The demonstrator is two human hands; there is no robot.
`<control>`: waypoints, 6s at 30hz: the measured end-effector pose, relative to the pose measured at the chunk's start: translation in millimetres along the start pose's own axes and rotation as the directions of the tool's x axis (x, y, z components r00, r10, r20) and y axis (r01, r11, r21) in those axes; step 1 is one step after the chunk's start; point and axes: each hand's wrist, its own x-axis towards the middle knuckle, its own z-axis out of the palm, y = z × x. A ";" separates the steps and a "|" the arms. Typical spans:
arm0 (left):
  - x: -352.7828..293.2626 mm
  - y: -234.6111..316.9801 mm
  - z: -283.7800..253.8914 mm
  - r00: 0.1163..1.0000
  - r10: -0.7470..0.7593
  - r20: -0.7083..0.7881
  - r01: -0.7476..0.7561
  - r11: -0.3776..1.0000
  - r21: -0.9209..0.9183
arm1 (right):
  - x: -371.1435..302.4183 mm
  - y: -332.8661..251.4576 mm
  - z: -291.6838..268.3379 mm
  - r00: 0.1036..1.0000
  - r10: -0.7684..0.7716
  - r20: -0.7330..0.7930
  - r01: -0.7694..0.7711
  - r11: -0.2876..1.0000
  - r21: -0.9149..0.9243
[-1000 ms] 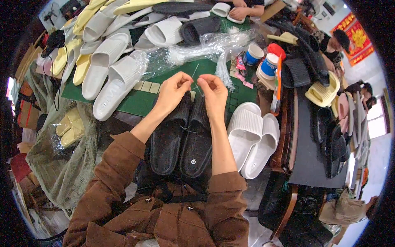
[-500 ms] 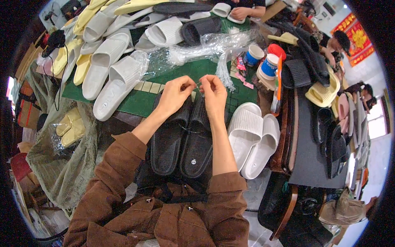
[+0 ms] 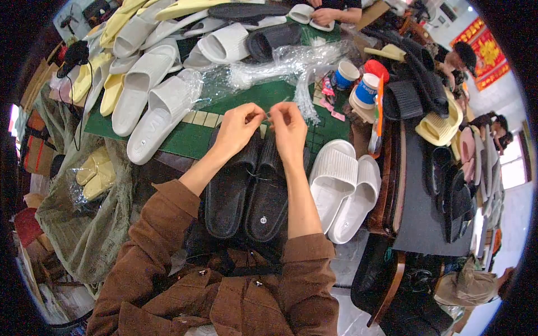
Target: Stitching and attaching tags to various colored slippers at a manufacturing workstation.
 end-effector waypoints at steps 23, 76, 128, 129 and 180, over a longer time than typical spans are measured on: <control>-1.3 -5.9 2.4 0.999 0.030 0.045 -0.036 0.991 0.125 | 7.0 5.9 -15.2 0.975 0.159 -0.157 -0.080 0.905 0.417; 10.9 -5.9 -5.2 0.991 0.121 0.063 -0.131 0.974 0.187 | 1.2 -1.6 -5.1 0.987 0.125 0.100 -0.140 0.977 0.160; -2.8 5.5 -9.9 0.991 0.073 0.108 -0.117 0.869 0.480 | 4.9 0.3 -8.7 0.983 0.184 0.009 -0.180 0.953 0.245; -2.6 3.5 -10.4 0.988 0.110 0.107 -0.148 0.860 0.489 | 4.9 0.2 -7.9 0.985 0.170 0.020 -0.170 0.955 0.244; 12.5 4.6 5.4 0.990 0.138 -0.024 -0.129 0.964 0.231 | 9.7 -10.1 -8.2 0.980 0.182 0.079 -0.195 0.955 0.225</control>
